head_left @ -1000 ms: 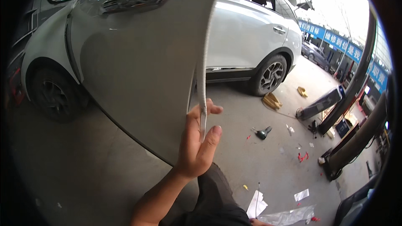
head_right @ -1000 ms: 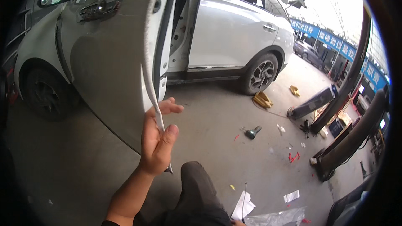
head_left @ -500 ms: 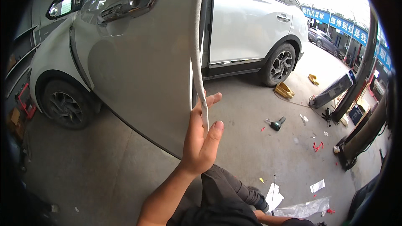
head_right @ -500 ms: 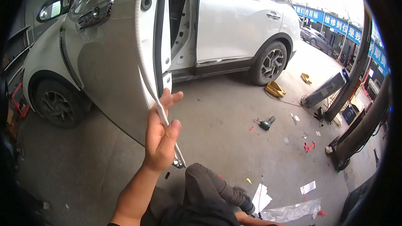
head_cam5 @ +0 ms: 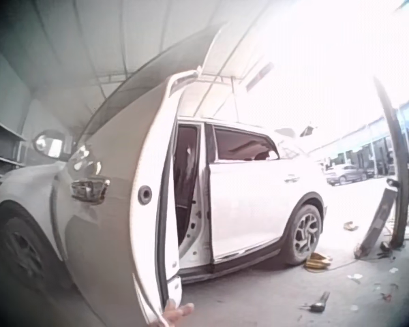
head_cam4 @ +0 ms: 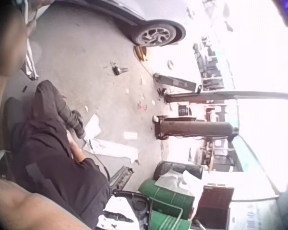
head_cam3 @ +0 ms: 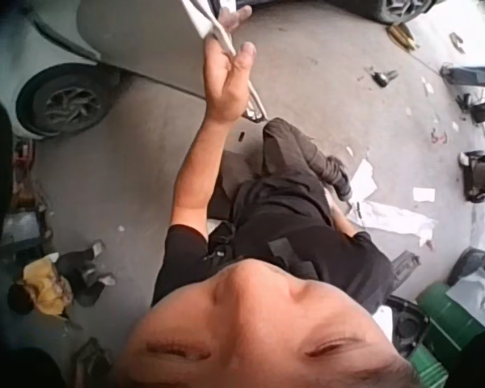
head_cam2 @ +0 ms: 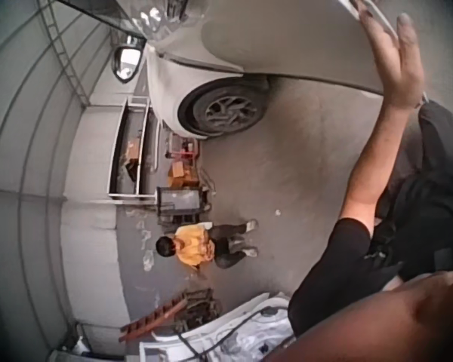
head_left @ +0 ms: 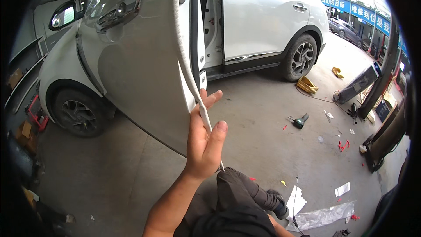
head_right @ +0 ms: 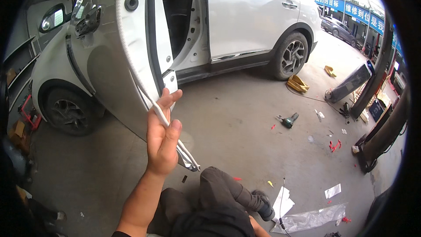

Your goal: The person removes a black rubber seal from the car door frame and then installs a white trim piece along the door edge. They use a yellow utility knife to cut the trim to length and press it into place along the door's perimeter.

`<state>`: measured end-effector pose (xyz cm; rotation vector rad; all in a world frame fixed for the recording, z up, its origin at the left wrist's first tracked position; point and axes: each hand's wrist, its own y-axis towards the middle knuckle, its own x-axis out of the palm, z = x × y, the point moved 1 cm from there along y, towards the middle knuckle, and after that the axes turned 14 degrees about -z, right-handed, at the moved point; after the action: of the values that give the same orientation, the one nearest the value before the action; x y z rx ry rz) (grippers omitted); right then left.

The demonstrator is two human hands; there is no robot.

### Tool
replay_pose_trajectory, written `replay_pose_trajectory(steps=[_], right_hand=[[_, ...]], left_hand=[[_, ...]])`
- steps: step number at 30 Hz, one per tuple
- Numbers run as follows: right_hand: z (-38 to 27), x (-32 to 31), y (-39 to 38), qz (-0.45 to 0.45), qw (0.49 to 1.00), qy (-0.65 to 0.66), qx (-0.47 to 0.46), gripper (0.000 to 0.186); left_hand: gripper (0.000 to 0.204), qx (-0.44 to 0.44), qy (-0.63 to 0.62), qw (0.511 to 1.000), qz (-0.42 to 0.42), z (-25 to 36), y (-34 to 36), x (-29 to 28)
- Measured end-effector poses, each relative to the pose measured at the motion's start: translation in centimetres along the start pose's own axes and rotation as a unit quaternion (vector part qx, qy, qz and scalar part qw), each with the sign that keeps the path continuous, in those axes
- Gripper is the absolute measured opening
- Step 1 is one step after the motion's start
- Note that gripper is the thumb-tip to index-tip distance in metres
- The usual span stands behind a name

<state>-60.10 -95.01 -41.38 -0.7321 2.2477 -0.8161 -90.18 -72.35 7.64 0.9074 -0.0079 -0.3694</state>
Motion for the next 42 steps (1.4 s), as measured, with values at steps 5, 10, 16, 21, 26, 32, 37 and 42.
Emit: replay_pose_trajectory(steps=[5, 10, 16, 21, 26, 32, 37, 42], right_hand=[[0.9, 0.5, -0.4, 0.007, 1.0, -0.001, 0.005, 0.032], [1.1, 0.4, -0.3, 0.007, 1.0, -0.01, 0.002, 0.032], [3.9, 1.8, -2.9, 0.005, 0.999, -0.033, -0.006, 0.031], [-0.7, -1.7, -12.9, -0.104, 0.973, -0.189, 0.078, 0.029], [-4.8, -14.5, -14.4, 0.322, 0.939, -0.103, 0.062, 0.022], [-40.2, -19.2, -20.9, 0.402, 0.828, -0.078, -0.382, 0.03], [-48.8, -15.0, -23.8, 0.478, 0.708, -0.142, -0.5, 0.026], [-49.3, -14.2, -23.1, 0.521, 0.696, -0.021, -0.494, 0.028]], left_hand=[[0.045, -0.016, -0.042, 0.999, 0.006, 0.6, 0.0, 0.4], [0.043, -0.003, -0.032, 0.999, 0.017, 0.2, -0.2, 0.0], [0.036, 0.029, -0.034, 0.999, 0.01, 0.1, 0.0, -0.8], [0.027, 0.038, -0.089, 0.995, 0.033, 0.4, 0.1, -0.5], [0.021, 0.013, -0.15, 0.986, 0.073, 0.9, -0.3, -0.4], [0.016, 0.024, -0.227, 0.972, -0.049, 0.9, -0.2, -1.3], [0.046, -0.014, -0.233, 0.965, -0.118, 1.8, 2.1, 0.3], [0.085, 0.091, -0.502, 0.839, -0.188, -0.5, 3.7, 1.9]])
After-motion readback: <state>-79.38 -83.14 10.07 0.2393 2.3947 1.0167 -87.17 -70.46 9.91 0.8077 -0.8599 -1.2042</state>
